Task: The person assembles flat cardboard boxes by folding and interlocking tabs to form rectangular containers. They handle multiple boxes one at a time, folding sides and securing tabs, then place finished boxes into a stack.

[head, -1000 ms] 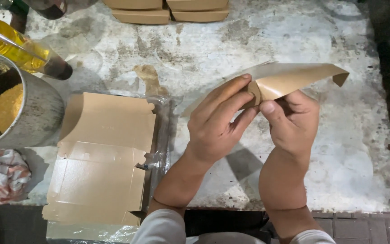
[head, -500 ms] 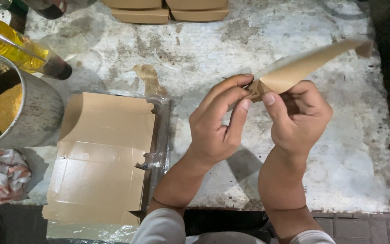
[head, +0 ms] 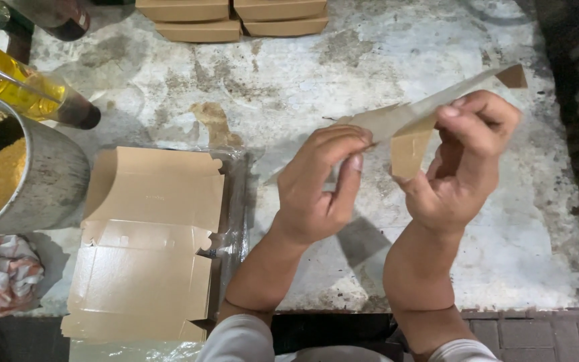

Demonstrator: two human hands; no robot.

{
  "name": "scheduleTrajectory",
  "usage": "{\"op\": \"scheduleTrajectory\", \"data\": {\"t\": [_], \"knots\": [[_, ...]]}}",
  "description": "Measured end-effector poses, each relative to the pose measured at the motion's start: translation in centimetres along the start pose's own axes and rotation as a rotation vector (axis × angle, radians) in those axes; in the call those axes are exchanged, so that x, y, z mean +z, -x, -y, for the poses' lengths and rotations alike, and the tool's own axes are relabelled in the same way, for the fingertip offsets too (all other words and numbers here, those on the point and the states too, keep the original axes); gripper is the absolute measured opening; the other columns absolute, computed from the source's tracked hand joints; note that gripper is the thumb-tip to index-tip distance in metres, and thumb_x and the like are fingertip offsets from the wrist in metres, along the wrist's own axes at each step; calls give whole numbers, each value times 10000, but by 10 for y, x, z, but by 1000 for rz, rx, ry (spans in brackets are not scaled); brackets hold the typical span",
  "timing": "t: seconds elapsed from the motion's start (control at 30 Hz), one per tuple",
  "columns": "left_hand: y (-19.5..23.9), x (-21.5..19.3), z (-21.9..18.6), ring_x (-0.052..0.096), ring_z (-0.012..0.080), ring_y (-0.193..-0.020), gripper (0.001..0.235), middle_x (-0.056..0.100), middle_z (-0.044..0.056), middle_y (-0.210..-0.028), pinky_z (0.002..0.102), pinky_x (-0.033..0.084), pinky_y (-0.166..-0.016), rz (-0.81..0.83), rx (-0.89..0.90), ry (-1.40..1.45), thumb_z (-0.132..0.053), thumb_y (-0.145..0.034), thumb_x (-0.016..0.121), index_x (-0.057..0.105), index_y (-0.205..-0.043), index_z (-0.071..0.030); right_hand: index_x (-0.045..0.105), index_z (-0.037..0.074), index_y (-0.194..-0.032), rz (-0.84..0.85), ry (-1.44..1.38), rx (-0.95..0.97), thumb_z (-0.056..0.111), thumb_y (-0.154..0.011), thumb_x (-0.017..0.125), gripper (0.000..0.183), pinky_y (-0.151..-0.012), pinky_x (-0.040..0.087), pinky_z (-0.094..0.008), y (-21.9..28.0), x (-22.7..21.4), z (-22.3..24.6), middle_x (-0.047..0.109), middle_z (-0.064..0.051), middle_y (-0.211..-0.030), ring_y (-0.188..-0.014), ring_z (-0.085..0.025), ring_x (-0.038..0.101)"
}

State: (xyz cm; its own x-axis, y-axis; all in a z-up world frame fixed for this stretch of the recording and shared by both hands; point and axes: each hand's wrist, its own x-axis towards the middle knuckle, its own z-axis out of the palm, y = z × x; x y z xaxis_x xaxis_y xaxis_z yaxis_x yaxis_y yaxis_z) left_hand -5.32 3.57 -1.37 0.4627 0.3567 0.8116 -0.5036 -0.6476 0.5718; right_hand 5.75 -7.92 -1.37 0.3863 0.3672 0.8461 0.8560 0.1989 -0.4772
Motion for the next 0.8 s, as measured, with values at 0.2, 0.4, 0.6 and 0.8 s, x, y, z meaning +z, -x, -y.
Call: {"op": "scheduleTrajectory", "data": {"t": [0.2, 0.4, 0.6, 0.8], "knots": [[-3, -3, -3, 684, 277, -947, 159, 663, 130, -960, 521, 418, -1047, 182, 147, -62, -7, -989, 453, 611, -1002, -20, 534, 72, -842, -42, 203, -231, 524, -998, 376, 503, -1000, 305, -441, -9, -14, -6, 551, -132, -919, -1009, -263, 432], [-3, 1, -1, 687, 248, -931, 100, 693, 79, -942, 624, 210, -1167, 191, 70, -209, -8, -980, 520, 583, -1024, -73, 523, -29, -774, 58, 172, 82, 352, -1015, 480, 453, -792, 397, -384, 12, -16, -11, 516, -93, -611, -575, -215, 457], [2, 4, -1, 669, 238, -962, 162, 710, 32, -972, 570, 171, -1188, 232, -52, -323, -122, -1048, 426, 564, -1129, -101, 493, -24, -962, 81, 17, 409, 173, -1080, 432, 239, -556, 257, -273, 4, -5, 7, 368, -4, -640, -574, -101, 287], [2, -6, 8, 669, 209, -895, 332, 690, 63, -960, 558, 280, -1175, 99, -221, -270, -304, -1063, 335, 565, -1091, -67, 419, 2, -1243, 92, -67, 213, 143, -1091, 480, 216, -696, 435, -317, 3, -10, -4, 579, -160, -869, -748, -216, 551]]}}
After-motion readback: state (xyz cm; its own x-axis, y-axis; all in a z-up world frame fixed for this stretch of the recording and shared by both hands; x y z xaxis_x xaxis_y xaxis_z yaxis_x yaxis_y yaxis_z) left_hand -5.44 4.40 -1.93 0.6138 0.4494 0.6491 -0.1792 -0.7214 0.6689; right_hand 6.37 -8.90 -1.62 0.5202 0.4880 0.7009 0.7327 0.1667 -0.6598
